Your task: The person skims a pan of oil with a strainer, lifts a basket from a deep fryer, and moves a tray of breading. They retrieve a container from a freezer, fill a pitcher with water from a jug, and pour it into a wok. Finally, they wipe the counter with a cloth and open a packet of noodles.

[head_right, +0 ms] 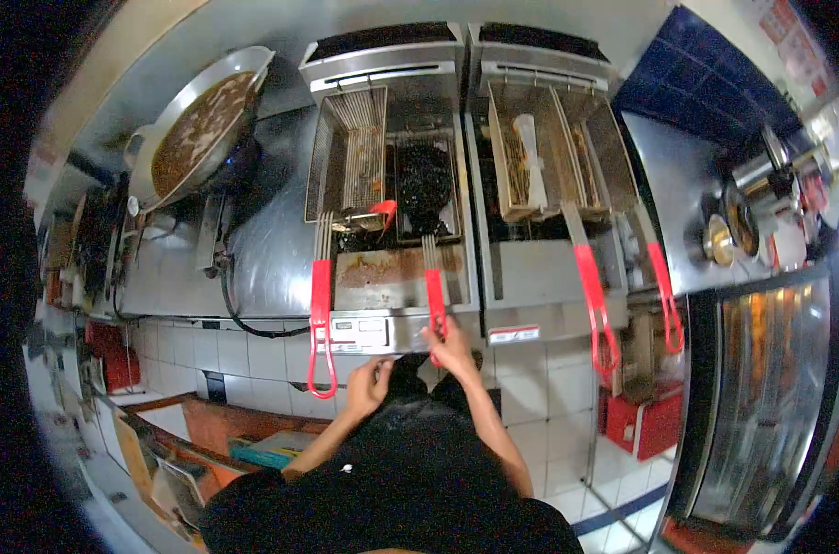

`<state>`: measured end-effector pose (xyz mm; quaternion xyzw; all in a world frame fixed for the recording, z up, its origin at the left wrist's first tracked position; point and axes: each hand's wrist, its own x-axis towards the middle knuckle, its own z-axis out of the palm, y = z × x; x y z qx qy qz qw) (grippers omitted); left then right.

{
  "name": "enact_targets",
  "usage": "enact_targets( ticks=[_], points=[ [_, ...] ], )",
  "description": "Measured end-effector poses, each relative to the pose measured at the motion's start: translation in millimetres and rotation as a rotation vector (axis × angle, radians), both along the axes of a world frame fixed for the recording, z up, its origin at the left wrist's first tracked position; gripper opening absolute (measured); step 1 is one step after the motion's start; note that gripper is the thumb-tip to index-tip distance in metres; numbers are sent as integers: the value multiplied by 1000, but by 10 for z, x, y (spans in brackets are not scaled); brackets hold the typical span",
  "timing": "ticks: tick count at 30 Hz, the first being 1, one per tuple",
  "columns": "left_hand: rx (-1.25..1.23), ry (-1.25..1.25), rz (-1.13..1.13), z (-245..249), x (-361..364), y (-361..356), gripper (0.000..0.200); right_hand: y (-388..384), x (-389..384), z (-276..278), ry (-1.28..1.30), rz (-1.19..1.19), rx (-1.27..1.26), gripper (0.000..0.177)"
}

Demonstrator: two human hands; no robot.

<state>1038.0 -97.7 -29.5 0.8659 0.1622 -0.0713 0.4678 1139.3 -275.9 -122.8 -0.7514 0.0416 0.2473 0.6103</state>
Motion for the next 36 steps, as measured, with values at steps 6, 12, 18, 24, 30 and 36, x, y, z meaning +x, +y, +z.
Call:
enact_targets(
  ticks=[6,12,18,24,30,36],
  points=[
    [267,-19,550,-886,-719,40,27,-29,415,502,567,24,706,34],
    [352,351,674,-2015,-2279,173,42,214,501,166,523,-72,766,28],
    [96,551,739,-2213,-3065,-259,40,232,414,130,444,-50,721,24],
    [-270,386,560,-3935,-3507,294,24,310,352,117,357,-63,700,25],
    [-332,197,753,-2835,-2742,377,23,90,224,173,290,-24,591,28],
    [-508,118,928,-2947,-3295,319,15,62,-225,329,196,-8,574,28]
  ],
)
